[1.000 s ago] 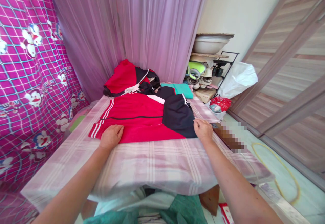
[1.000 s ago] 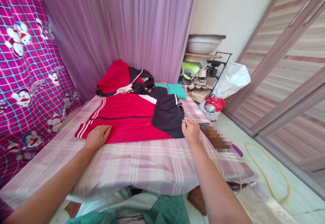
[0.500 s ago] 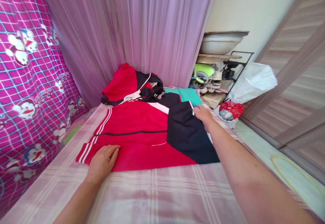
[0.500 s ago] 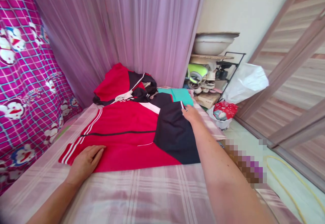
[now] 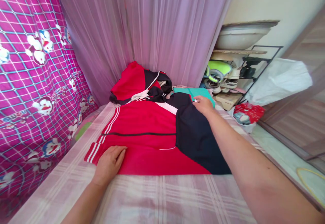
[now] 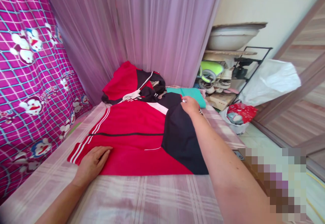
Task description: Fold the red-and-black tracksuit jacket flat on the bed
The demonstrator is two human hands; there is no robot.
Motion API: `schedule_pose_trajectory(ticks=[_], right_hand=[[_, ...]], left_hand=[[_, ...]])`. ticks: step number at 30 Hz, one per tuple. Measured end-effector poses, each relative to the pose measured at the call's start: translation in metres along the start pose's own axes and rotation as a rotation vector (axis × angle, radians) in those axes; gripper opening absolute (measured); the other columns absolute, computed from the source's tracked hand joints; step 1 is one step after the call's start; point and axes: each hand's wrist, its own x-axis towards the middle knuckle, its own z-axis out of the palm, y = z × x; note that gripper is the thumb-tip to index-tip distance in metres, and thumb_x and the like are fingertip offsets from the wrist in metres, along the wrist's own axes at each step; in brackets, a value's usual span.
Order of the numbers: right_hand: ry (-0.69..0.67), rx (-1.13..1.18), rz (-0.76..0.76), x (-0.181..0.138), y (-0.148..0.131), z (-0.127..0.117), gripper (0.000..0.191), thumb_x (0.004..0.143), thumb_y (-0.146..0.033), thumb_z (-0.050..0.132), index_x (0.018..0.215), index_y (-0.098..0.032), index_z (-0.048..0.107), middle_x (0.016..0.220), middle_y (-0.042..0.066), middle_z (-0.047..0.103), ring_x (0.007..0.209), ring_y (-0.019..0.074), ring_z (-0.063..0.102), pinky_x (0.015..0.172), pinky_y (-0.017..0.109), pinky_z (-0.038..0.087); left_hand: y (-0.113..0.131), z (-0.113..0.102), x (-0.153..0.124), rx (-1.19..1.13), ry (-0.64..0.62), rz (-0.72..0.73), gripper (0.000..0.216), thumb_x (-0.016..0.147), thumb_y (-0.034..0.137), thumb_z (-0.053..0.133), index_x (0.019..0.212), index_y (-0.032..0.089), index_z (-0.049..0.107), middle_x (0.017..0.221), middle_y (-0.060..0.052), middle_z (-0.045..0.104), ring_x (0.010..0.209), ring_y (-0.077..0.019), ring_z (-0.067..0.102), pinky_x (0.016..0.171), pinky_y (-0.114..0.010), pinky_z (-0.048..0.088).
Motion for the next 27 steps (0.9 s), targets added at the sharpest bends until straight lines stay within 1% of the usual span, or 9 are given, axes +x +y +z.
schedule_pose_trajectory(ticks=[3,6,8,10,13,16,19,22,27], right_hand=[[-0.017,-0.025,-0.263,-0.040,-0.062,-0.004,0.035,0.083,-0.019,0.057,0.114,-0.025,0.071,0.109,0.004,0.074,0.098,0.0218,0.067,0.085,0.031,0.049],[-0.175,-0.074,-0.595,-0.114,-0.108,-0.001,0.039,0.089,-0.018,0.052,0.125,-0.026,0.065,0.113,0.005,0.073,0.098,0.0210,0.067,0.087,0.031,0.048],[-0.332,-0.081,-0.776,-0.169,-0.123,0.002,0.045,0.088,-0.019,0.057,0.133,-0.023,0.059,0.110,0.007,0.074,0.099,0.0218,0.067,0.091,0.034,0.046],[-0.373,-0.050,-0.850,-0.213,-0.124,0.004,0.048,0.088,-0.020,0.059,0.136,-0.024,0.056,0.113,0.008,0.073,0.104,0.0222,0.066,0.099,0.038,0.041],[-0.353,-0.023,-0.815,-0.246,-0.101,-0.001,0.041,0.091,-0.022,0.057,0.132,-0.025,0.059,0.117,0.009,0.072,0.109,0.0229,0.064,0.104,0.044,0.038],[-0.195,-0.014,-0.662,-0.243,-0.056,-0.015,0.031,0.092,-0.022,0.054,0.120,-0.023,0.066,0.111,0.009,0.074,0.104,0.0231,0.066,0.102,0.044,0.041],[0.004,-0.030,-0.465,-0.234,-0.002,-0.030,0.027,0.092,-0.026,0.050,0.108,-0.023,0.072,0.104,0.009,0.076,0.097,0.0235,0.068,0.090,0.038,0.048],[0.071,-0.044,-0.330,-0.238,0.047,-0.038,0.028,0.092,-0.030,0.047,0.094,-0.023,0.075,0.096,0.009,0.077,0.089,0.0233,0.069,0.083,0.035,0.050],[0.112,0.120,-0.208,-0.253,0.082,-0.037,0.030,0.088,-0.035,0.048,0.093,-0.023,0.074,0.097,0.010,0.076,0.092,0.0251,0.070,0.086,0.038,0.053]], left_hand=[[-0.001,0.001,0.000,0.000,-0.002,0.005,0.043,0.096,0.048,0.037,0.098,0.024,0.073,0.095,-0.008,0.076,0.090,-0.0228,0.070,0.086,-0.036,0.057],[-0.002,0.000,0.000,0.000,-0.004,0.004,0.044,0.096,0.047,0.036,0.100,0.023,0.072,0.094,-0.007,0.076,0.090,-0.0227,0.070,0.086,-0.036,0.056],[-0.002,0.000,0.001,-0.002,-0.003,-0.002,0.044,0.096,0.047,0.036,0.102,0.022,0.072,0.097,-0.008,0.076,0.092,-0.0231,0.070,0.087,-0.036,0.056],[-0.002,-0.001,0.001,-0.004,-0.008,-0.004,0.044,0.095,0.047,0.036,0.104,0.022,0.072,0.099,-0.008,0.077,0.094,-0.0235,0.069,0.088,-0.036,0.056],[-0.003,-0.001,0.001,-0.005,-0.023,-0.003,0.044,0.095,0.046,0.036,0.104,0.022,0.071,0.101,-0.008,0.076,0.096,-0.0238,0.069,0.090,-0.036,0.055],[-0.003,-0.001,0.003,0.001,-0.024,-0.002,0.043,0.094,0.046,0.037,0.104,0.022,0.071,0.102,-0.008,0.076,0.098,-0.0243,0.069,0.091,-0.037,0.054],[-0.003,0.000,0.004,0.020,-0.030,-0.001,0.041,0.093,0.044,0.038,0.104,0.023,0.071,0.103,-0.008,0.076,0.099,-0.0242,0.069,0.092,-0.037,0.054],[-0.002,0.000,0.005,0.049,-0.039,-0.011,0.041,0.091,0.043,0.038,0.104,0.023,0.072,0.104,-0.008,0.076,0.100,-0.0243,0.069,0.093,-0.036,0.053],[0.011,-0.008,0.018,0.091,-0.105,-0.119,0.043,0.092,0.041,0.038,0.112,0.020,0.070,0.110,-0.009,0.075,0.101,-0.0254,0.069,0.090,-0.036,0.054]])
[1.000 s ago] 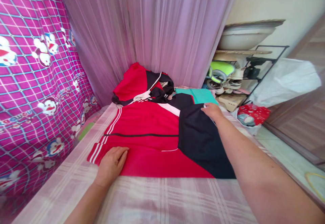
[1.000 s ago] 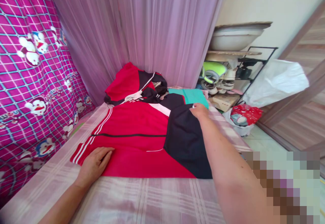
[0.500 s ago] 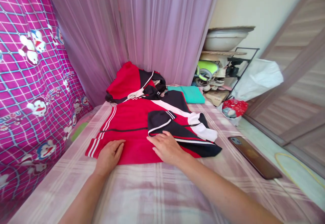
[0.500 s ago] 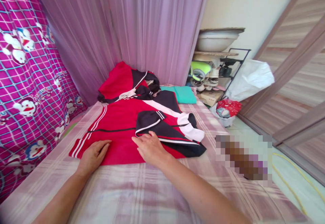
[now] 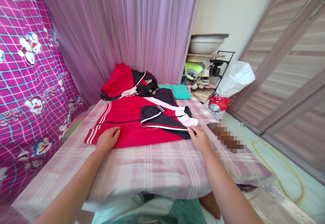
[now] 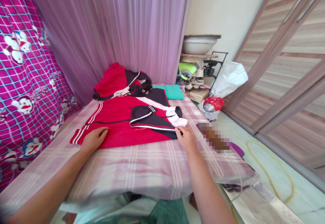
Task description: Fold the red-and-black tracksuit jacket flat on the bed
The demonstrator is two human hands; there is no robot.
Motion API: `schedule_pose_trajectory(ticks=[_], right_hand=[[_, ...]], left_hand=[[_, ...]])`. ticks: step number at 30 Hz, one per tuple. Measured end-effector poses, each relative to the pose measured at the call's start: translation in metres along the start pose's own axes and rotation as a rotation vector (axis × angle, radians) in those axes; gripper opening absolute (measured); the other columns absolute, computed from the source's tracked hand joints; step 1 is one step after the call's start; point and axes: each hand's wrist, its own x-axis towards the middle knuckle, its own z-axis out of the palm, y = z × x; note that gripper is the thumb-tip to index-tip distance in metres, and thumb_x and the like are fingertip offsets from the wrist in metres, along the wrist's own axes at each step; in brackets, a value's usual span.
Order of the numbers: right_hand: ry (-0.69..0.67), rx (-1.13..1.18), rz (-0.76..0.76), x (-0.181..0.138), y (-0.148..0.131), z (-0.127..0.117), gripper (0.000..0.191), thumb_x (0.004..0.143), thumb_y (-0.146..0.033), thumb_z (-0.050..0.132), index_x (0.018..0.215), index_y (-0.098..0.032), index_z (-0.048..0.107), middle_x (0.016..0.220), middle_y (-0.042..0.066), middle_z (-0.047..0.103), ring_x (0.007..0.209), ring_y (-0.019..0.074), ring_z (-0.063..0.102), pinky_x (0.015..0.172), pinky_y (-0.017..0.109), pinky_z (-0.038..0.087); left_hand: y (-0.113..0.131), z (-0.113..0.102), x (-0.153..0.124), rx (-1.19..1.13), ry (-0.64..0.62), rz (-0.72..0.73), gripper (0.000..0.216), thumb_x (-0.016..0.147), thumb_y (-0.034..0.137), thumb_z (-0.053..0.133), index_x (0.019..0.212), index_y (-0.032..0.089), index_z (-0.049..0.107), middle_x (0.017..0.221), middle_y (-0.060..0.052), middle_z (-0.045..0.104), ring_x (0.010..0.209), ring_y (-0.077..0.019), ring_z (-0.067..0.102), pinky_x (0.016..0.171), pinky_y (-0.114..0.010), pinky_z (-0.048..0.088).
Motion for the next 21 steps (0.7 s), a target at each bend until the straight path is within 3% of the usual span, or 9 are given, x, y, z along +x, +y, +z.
schedule_pose_trajectory(ticks=[4,8,13,18,21], right_hand=[[-0.014,0.133,-0.026,0.001,0.004,0.003,0.032,0.074,-0.023,0.052,0.097,-0.023,0.075,0.107,0.007,0.075,0.103,0.0244,0.068,0.095,0.040,0.051],[0.083,0.131,0.142,0.001,0.015,0.006,0.034,0.071,-0.018,0.046,0.083,-0.026,0.076,0.097,0.004,0.077,0.093,0.0227,0.071,0.085,0.037,0.055],[0.141,0.117,0.219,-0.003,0.025,0.010,0.031,0.071,-0.020,0.047,0.076,-0.030,0.076,0.091,0.000,0.077,0.086,0.0215,0.070,0.078,0.035,0.056],[0.124,0.138,0.231,-0.003,0.021,0.008,0.031,0.073,-0.021,0.047,0.077,-0.029,0.076,0.092,0.002,0.077,0.089,0.0223,0.070,0.082,0.036,0.056],[0.113,0.154,0.248,-0.002,0.017,0.006,0.030,0.074,-0.022,0.048,0.078,-0.030,0.077,0.092,0.001,0.077,0.089,0.0224,0.070,0.082,0.036,0.056]], left_hand=[[0.034,-0.009,0.020,0.005,-0.030,0.025,0.042,0.093,0.041,0.042,0.119,0.019,0.066,0.115,-0.010,0.073,0.102,-0.0245,0.069,0.090,-0.035,0.053],[0.081,-0.006,0.044,-0.004,-0.011,0.213,0.038,0.094,0.041,0.046,0.120,0.021,0.065,0.121,-0.009,0.070,0.114,-0.0236,0.063,0.099,-0.035,0.048],[0.129,0.012,0.073,0.028,-0.038,0.275,0.041,0.091,0.042,0.054,0.123,0.020,0.064,0.128,-0.011,0.065,0.117,-0.0267,0.060,0.102,-0.039,0.047],[0.148,0.026,0.093,0.088,-0.169,0.227,0.045,0.085,0.044,0.061,0.125,0.023,0.065,0.129,-0.011,0.066,0.116,-0.0301,0.061,0.100,-0.040,0.047],[0.149,0.026,0.102,0.103,-0.224,0.124,0.033,0.086,0.042,0.058,0.112,0.027,0.072,0.116,-0.009,0.073,0.106,-0.0299,0.066,0.091,-0.039,0.051]])
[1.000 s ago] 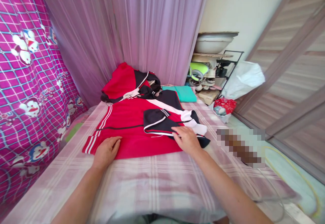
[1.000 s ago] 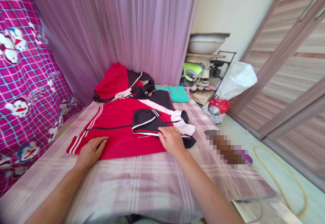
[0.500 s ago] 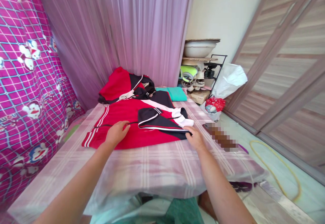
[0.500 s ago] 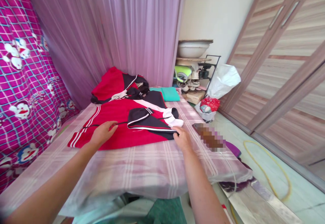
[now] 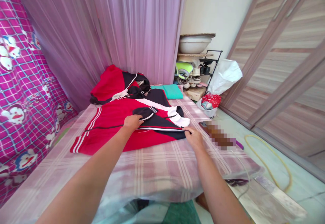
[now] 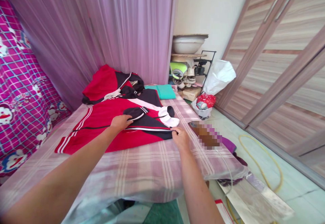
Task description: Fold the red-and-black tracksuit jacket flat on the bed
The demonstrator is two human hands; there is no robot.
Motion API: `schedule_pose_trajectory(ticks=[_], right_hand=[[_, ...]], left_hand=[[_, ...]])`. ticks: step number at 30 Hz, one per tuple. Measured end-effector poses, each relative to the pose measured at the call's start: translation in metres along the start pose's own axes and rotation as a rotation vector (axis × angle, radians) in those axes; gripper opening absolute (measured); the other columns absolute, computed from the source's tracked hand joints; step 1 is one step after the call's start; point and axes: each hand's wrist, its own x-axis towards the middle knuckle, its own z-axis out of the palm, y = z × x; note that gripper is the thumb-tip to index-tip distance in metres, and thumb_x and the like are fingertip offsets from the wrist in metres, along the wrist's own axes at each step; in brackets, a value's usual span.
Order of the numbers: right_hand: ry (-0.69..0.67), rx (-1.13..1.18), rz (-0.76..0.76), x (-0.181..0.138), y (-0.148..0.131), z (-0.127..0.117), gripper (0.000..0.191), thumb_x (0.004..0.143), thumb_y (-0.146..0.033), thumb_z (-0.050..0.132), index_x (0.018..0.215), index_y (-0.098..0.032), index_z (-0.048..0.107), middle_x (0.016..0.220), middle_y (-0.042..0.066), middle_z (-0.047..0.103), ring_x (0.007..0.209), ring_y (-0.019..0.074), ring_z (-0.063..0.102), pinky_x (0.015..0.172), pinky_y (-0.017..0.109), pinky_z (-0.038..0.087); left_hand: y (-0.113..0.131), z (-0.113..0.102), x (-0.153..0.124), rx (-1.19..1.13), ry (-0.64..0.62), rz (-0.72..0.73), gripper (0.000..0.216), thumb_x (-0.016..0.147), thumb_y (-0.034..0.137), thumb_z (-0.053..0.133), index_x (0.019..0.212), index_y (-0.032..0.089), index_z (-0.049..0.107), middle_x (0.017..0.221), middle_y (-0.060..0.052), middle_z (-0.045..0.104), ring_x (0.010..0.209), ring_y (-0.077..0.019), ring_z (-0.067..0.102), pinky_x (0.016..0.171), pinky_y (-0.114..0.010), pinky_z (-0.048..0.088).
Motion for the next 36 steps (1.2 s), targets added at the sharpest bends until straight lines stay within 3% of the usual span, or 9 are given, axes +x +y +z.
schedule_pose_trajectory(ticks=[4,8,14,20,25,28,30,34,36], right_hand=[[-0.015,-0.025,0.030,0.000,-0.003,-0.001,0.029,0.076,-0.024,0.049,0.081,-0.030,0.077,0.093,0.002,0.077,0.090,0.0225,0.070,0.082,0.035,0.055],[0.022,-0.081,0.108,0.000,-0.003,-0.001,0.027,0.077,-0.027,0.052,0.082,-0.030,0.079,0.093,0.004,0.077,0.089,0.0248,0.069,0.078,0.035,0.054],[-0.040,-0.114,0.145,-0.001,-0.010,-0.005,0.029,0.077,-0.029,0.053,0.089,-0.028,0.079,0.094,0.003,0.077,0.089,0.0231,0.069,0.081,0.032,0.052],[-0.050,-0.122,0.144,-0.002,-0.015,-0.009,0.030,0.077,-0.028,0.052,0.088,-0.028,0.080,0.092,0.003,0.077,0.085,0.0223,0.068,0.081,0.032,0.052],[-0.063,-0.109,0.137,-0.002,-0.011,-0.008,0.032,0.077,-0.031,0.051,0.089,-0.027,0.080,0.097,0.004,0.077,0.090,0.0239,0.068,0.084,0.034,0.052],[-0.039,-0.082,0.128,-0.001,-0.007,-0.006,0.030,0.076,-0.032,0.052,0.087,-0.028,0.079,0.099,0.003,0.077,0.093,0.0239,0.068,0.086,0.035,0.052],[-0.025,-0.077,0.132,-0.001,-0.004,-0.005,0.029,0.075,-0.032,0.053,0.085,-0.029,0.079,0.099,0.002,0.077,0.093,0.0237,0.067,0.085,0.034,0.052],[-0.022,-0.107,0.156,0.000,-0.002,-0.004,0.029,0.076,-0.033,0.053,0.087,-0.028,0.080,0.096,0.004,0.077,0.087,0.0235,0.068,0.080,0.033,0.052],[-0.017,-0.123,0.161,0.000,-0.002,-0.003,0.031,0.076,-0.034,0.052,0.090,-0.027,0.080,0.093,0.005,0.077,0.083,0.0233,0.067,0.077,0.034,0.052]], left_hand=[[-0.018,-0.015,0.003,-0.025,0.064,-0.156,0.040,0.094,0.040,0.038,0.108,0.024,0.072,0.109,-0.011,0.075,0.099,-0.0284,0.069,0.079,-0.035,0.052],[-0.055,-0.026,-0.017,-0.177,0.193,-0.424,0.043,0.092,0.040,0.038,0.110,0.019,0.071,0.104,-0.012,0.076,0.099,-0.0302,0.069,0.073,-0.034,0.051],[-0.092,-0.004,-0.079,-0.176,0.169,-0.490,0.033,0.089,0.038,0.047,0.105,0.020,0.069,0.104,-0.009,0.075,0.098,-0.0285,0.069,0.075,-0.034,0.052],[-0.072,-0.005,-0.073,0.034,0.356,-0.059,0.038,0.090,0.031,0.052,0.125,0.020,0.060,0.129,-0.011,0.064,0.117,-0.0262,0.060,0.097,-0.037,0.048],[-0.045,-0.011,-0.041,0.196,0.061,0.100,0.031,0.087,0.022,0.058,0.117,0.027,0.067,0.132,-0.008,0.064,0.120,-0.0276,0.059,0.100,-0.041,0.044],[-0.050,-0.012,-0.028,0.186,-0.003,0.008,0.023,0.092,0.028,0.052,0.106,0.024,0.070,0.108,-0.010,0.073,0.105,-0.0280,0.067,0.091,-0.041,0.049],[-0.062,-0.016,-0.024,0.133,0.057,-0.089,0.030,0.096,0.035,0.045,0.106,0.021,0.070,0.102,-0.012,0.074,0.100,-0.0295,0.069,0.086,-0.041,0.052],[-0.095,-0.028,-0.029,-0.527,0.325,-0.487,0.027,0.093,0.033,0.048,0.103,0.018,0.068,0.095,-0.009,0.074,0.093,-0.0245,0.071,0.078,-0.034,0.056],[-0.110,-0.031,-0.040,-0.759,0.362,-0.596,0.026,0.093,0.028,0.045,0.106,0.016,0.065,0.090,-0.007,0.073,0.082,-0.0185,0.073,0.071,-0.028,0.057]])
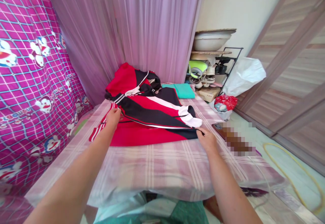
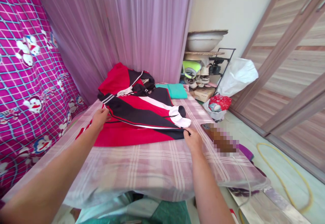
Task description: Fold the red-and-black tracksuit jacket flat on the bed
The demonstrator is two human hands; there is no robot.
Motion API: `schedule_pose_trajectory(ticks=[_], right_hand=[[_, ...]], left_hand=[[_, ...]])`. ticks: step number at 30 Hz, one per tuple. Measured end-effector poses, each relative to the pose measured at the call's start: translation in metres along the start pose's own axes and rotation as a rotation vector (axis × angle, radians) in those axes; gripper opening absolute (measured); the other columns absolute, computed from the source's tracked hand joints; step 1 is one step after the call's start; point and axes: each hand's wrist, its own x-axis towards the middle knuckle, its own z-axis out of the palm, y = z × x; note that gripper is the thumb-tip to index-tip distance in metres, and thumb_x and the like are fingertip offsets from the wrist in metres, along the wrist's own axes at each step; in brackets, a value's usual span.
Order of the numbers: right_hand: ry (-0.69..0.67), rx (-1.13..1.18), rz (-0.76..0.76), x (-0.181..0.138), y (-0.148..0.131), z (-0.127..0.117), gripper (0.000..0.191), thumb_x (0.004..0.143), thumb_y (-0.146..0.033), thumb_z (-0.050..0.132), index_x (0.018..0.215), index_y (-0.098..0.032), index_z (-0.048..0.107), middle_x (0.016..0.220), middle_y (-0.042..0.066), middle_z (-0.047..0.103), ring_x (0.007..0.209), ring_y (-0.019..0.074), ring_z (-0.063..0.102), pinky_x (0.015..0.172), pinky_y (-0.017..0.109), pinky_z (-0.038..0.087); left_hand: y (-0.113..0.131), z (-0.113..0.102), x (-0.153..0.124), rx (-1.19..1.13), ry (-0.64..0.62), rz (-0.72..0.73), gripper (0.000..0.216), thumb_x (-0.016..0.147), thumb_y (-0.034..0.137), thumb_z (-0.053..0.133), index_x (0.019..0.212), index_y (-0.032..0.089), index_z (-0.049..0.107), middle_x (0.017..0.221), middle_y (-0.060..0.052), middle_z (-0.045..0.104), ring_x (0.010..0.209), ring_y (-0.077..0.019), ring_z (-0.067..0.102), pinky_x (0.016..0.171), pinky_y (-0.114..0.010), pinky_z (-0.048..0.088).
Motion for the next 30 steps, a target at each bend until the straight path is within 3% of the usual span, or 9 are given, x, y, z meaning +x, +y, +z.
schedule_pose_trajectory(ticks=[3,7,9,12,14,17,20,24,30], right_hand=[[0.001,-0.010,0.009,0.000,0.001,0.001,0.033,0.074,-0.033,0.053,0.094,-0.027,0.079,0.087,0.004,0.076,0.075,0.0225,0.066,0.072,0.034,0.051],[0.014,0.027,-0.019,0.000,0.005,0.002,0.035,0.071,-0.029,0.053,0.094,-0.026,0.079,0.085,0.003,0.076,0.072,0.0221,0.066,0.071,0.034,0.052],[0.047,0.059,-0.079,0.000,0.006,0.003,0.034,0.071,-0.028,0.052,0.092,-0.025,0.079,0.090,0.004,0.076,0.078,0.0228,0.067,0.075,0.035,0.053],[0.100,0.076,-0.263,-0.001,0.004,0.006,0.033,0.073,-0.029,0.053,0.094,-0.025,0.078,0.102,0.006,0.075,0.093,0.0247,0.067,0.086,0.039,0.053],[0.115,0.050,-0.405,-0.002,0.001,0.007,0.031,0.077,-0.030,0.053,0.094,-0.026,0.078,0.108,0.007,0.074,0.100,0.0254,0.066,0.092,0.042,0.051],[0.102,0.004,-0.521,-0.002,-0.003,0.009,0.028,0.083,-0.031,0.052,0.090,-0.027,0.079,0.103,0.007,0.075,0.098,0.0247,0.066,0.093,0.043,0.050],[0.124,-0.007,-0.507,-0.001,-0.003,0.008,0.030,0.086,-0.029,0.049,0.090,-0.025,0.079,0.097,0.007,0.076,0.093,0.0238,0.068,0.089,0.041,0.051],[0.134,-0.049,-0.398,-0.001,-0.001,0.003,0.032,0.084,-0.026,0.047,0.091,-0.023,0.078,0.096,0.009,0.076,0.092,0.0249,0.068,0.089,0.040,0.051],[0.024,-0.204,-0.240,-0.005,-0.011,-0.004,0.034,0.082,-0.024,0.045,0.093,-0.024,0.077,0.101,0.007,0.076,0.096,0.0241,0.066,0.090,0.037,0.048]], left_hand=[[-0.022,-0.017,-0.010,-0.066,-0.041,-0.063,0.029,0.093,0.026,0.046,0.116,0.015,0.059,0.096,-0.008,0.073,0.075,-0.0150,0.072,0.066,-0.025,0.058],[-0.049,-0.027,-0.029,0.042,-0.037,-0.046,0.051,0.091,0.027,0.050,0.140,0.015,0.042,0.105,-0.011,0.072,0.084,-0.0196,0.072,0.069,-0.032,0.059],[-0.055,-0.028,-0.034,0.188,-0.029,0.061,0.054,0.088,0.024,0.054,0.141,0.020,0.046,0.112,-0.010,0.070,0.099,-0.0233,0.070,0.081,-0.036,0.058],[-0.055,-0.027,-0.034,0.579,-0.040,0.355,0.047,0.086,0.021,0.053,0.132,0.026,0.059,0.125,-0.010,0.063,0.116,-0.0286,0.061,0.096,-0.042,0.051],[-0.052,-0.026,-0.029,0.844,-0.053,0.524,0.044,0.088,0.021,0.047,0.129,0.025,0.063,0.129,-0.013,0.060,0.116,-0.0307,0.060,0.096,-0.044,0.050],[-0.044,-0.026,-0.015,0.994,-0.087,0.624,0.038,0.089,0.019,0.045,0.116,0.021,0.072,0.129,-0.015,0.060,0.117,-0.0330,0.058,0.096,-0.046,0.049],[-0.034,-0.032,-0.003,0.948,-0.090,0.709,0.036,0.089,0.020,0.044,0.107,0.019,0.074,0.126,-0.014,0.064,0.115,-0.0319,0.060,0.098,-0.046,0.048],[-0.032,-0.043,-0.008,0.783,-0.023,0.855,0.039,0.091,0.022,0.039,0.111,0.019,0.072,0.121,-0.012,0.068,0.114,-0.0288,0.060,0.103,-0.044,0.044],[-0.080,-0.049,-0.049,0.715,-0.165,0.917,0.042,0.087,0.016,0.038,0.108,0.025,0.074,0.111,-0.010,0.072,0.105,-0.0257,0.064,0.097,-0.043,0.049]])
